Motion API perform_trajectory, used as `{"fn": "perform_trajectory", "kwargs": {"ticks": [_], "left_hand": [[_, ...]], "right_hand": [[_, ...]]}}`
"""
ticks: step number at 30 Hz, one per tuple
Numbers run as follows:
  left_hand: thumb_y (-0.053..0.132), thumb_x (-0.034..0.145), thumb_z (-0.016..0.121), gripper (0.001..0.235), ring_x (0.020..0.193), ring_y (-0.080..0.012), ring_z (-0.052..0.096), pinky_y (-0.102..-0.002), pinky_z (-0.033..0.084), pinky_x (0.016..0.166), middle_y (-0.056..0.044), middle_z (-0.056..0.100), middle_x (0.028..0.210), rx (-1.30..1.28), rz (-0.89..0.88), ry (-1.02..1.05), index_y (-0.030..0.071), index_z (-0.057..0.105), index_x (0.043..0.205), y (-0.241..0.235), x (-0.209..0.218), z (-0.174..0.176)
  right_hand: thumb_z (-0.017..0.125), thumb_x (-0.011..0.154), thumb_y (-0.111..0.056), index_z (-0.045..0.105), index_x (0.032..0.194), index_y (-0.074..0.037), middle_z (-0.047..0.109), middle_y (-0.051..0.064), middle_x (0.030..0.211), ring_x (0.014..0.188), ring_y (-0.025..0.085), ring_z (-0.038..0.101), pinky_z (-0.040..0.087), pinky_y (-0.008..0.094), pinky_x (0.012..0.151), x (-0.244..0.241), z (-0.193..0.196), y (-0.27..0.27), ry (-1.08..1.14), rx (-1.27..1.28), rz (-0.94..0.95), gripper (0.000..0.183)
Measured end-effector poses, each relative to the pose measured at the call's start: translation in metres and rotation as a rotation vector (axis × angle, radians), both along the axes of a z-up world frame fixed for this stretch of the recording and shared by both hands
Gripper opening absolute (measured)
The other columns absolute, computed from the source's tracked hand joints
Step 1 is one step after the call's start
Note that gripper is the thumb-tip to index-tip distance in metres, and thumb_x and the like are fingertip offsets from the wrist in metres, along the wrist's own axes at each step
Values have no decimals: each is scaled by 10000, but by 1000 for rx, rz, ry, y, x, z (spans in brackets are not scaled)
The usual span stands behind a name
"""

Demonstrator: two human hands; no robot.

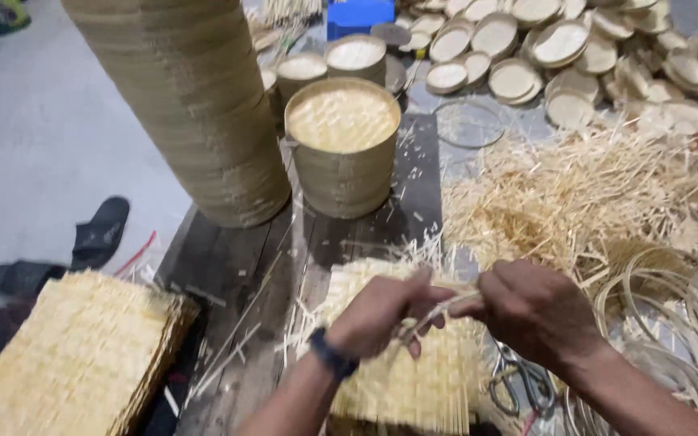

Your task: The recorder is weaving a round basket using thin strips of bamboo or straw over a wooden mold.

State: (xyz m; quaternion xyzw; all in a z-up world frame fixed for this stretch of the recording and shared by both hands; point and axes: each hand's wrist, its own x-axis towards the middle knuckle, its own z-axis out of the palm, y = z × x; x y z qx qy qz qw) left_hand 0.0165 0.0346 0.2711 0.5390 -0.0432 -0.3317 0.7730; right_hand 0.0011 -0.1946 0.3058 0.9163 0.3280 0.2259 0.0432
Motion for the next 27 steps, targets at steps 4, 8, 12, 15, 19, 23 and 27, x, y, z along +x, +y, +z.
{"fn": "perform_trajectory", "kwargs": {"ticks": [4,8,12,15,19,23,27], "left_hand": [[858,894,171,997,541,-94,498,-254,447,470,-23,587,650,12,-361,147,19,709,846,-19,19,-18],[928,900,38,820,468,-52,314,-231,252,376,72,386,601,230,-329,-92,217,384,683,-35,8,-29],[915,901,146,815,406,-72,271,-257,197,347,60,326,506,189,-53,3,175,331,613,-43,1,-56],[878,954,193,807,387,-40,273,-214,176,341,75,360,487,10,-110,159,171,387,615,-32,8,-64],[429,902,593,305,417,-68,321,-248,227,369,72,418,555,-200,132,90,143,699,889,4,33,-114],[377,1000,627,321,437,-91,384,-257,269,388,39,446,533,-738,512,162,80,674,888,26,53,-160],[310,1030,536,320,544,-118,469,-263,327,466,-2,511,625,-579,543,316,25,651,941,47,53,-112]], "right_hand": [[514,885,-624,553,642,-124,449,-9,541,363,131,442,416,337,330,-4,-20,18,125,-94,38,557],[599,915,-362,594,647,-110,478,-5,522,385,127,481,432,334,351,-5,-36,21,174,28,15,367],[677,838,-207,619,707,-92,555,39,563,459,164,560,480,352,427,-6,-48,25,272,54,-77,184],[728,842,-280,698,818,-105,668,61,680,588,182,648,534,347,533,14,-53,14,328,100,-100,179],[576,826,-10,661,1278,-62,741,170,1169,990,233,723,605,333,839,39,-61,-72,175,463,-167,463],[527,1001,-334,442,1575,-240,742,122,1048,855,217,717,618,392,733,10,-59,-52,730,1452,-600,588],[648,1115,-333,580,1648,-163,659,23,867,587,52,507,436,223,488,9,-163,-106,574,2057,-124,564]]}}
